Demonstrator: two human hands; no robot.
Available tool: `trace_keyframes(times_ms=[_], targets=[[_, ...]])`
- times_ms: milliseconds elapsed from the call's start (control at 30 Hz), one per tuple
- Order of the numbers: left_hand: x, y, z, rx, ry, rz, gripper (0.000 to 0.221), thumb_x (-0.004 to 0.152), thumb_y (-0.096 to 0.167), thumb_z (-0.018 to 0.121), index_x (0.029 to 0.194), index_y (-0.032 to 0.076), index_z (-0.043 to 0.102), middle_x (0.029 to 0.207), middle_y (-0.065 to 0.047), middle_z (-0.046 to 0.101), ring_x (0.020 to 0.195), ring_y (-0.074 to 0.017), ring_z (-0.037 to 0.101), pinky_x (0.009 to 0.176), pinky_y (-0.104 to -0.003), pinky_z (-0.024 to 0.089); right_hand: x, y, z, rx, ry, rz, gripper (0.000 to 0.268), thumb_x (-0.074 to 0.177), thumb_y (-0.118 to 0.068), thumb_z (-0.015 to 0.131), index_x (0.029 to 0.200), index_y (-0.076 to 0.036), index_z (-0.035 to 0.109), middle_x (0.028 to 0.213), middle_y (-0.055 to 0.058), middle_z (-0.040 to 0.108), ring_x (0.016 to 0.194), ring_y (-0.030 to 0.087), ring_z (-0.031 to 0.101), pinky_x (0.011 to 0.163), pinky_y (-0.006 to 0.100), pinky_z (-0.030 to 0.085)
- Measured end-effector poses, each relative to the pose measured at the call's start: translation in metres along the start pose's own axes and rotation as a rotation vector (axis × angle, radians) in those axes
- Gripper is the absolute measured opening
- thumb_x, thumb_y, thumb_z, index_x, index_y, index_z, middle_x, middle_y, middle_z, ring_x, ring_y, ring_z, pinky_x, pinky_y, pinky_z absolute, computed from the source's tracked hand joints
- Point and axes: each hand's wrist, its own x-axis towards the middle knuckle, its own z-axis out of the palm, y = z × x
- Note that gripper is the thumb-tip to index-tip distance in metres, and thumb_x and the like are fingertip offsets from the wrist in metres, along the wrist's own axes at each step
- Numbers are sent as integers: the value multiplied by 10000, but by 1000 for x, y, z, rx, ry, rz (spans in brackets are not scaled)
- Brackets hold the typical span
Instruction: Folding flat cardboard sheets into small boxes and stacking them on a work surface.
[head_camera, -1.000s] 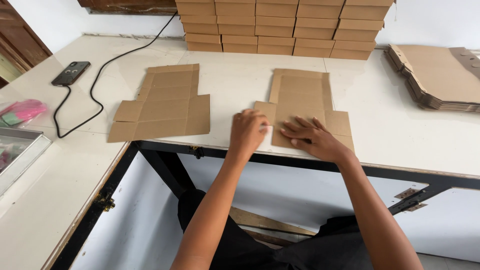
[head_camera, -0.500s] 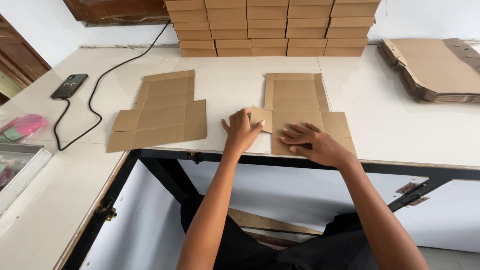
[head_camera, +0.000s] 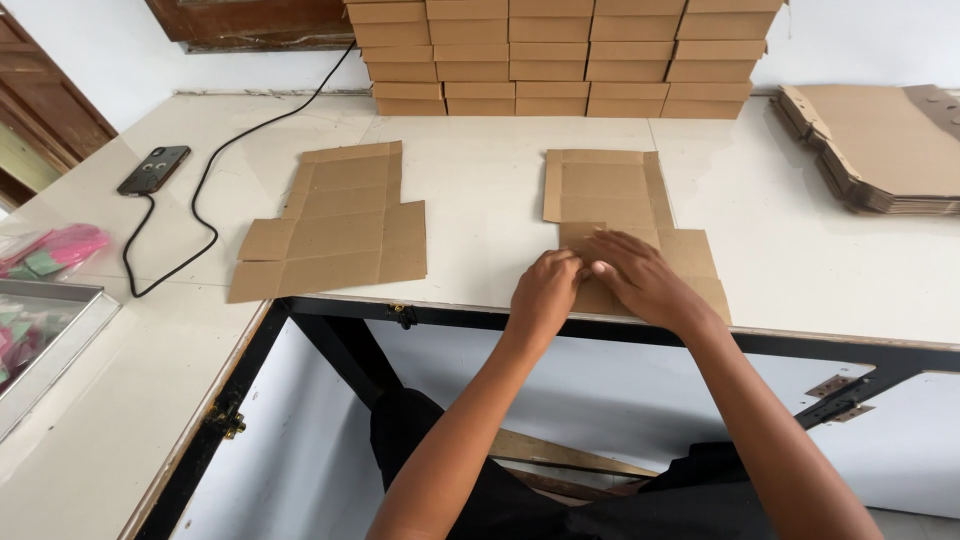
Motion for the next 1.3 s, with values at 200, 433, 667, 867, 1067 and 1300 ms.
trace_keyframes(times_ms=[200, 433, 667, 867, 1067, 1300], targets=[[-5, -3, -2, -10, -86, 12, 320, 1028, 307, 569, 1055, 37, 739, 1027, -102, 733, 1051, -283, 708, 874, -452, 610, 39, 6, 13, -62, -404, 347, 652, 1103, -586, 158, 1558, -235, 467, 1657, 38, 360, 1551, 330, 254, 1276, 596, 92], [-33, 15, -6, 102, -78, 81, 522, 1121, 315, 356, 1486, -38, 477, 1542, -227, 489, 1479, -327, 413, 1228, -584, 254, 53, 11, 24, -258, -457, 352, 702, 1086, -637, 130, 1546, -252, 494, 1631, 40, 418, 1542, 321, 305, 1286, 558, 137], [-23, 4, 12, 169, -284, -48, 596, 1086, 349, 204, 1587, 45, 318, 1705, -131, 223, 1580, -237, 192, 1274, -587, 33, 20, 5, 25, -208, -475, 320, 598, 1087, -549, 238, 1609, -277, 348, 1704, 0, 250, 1567, 266, 205, 1274, 568, 108], [37, -62, 1, -18, -189, 24, 388, 978, 222, 525, 1292, 34, 657, 1435, -212, 602, 1394, -375, 504, 1146, -637, 334, 7, 6, 35, -314, -404, 317, 598, 1086, -601, 192, 1624, -360, 294, 1712, -48, 228, 1573, 188, 196, 1295, 504, 79], [96, -116, 41, 142, -169, -183, 643, 992, 510, 488, 1469, 85, 563, 1560, -199, 478, 1497, -468, 325, 1195, -681, 180, 10, -3, 22, -253, -398, 312, 563, 1089, -542, 246, 1601, -337, 362, 1693, -16, 290, 1568, 207, 221, 1287, 518, 85], [100, -97, 53, -66, -220, 55, 426, 1092, 312, 476, 1432, 92, 610, 1521, -173, 541, 1460, -387, 446, 1223, -598, 263, 10, 11, 31, -127, -239, 252, 374, 1047, -346, 528, 1322, -144, 680, 1442, 109, 620, 1435, 342, 484, 1212, 574, 332]])
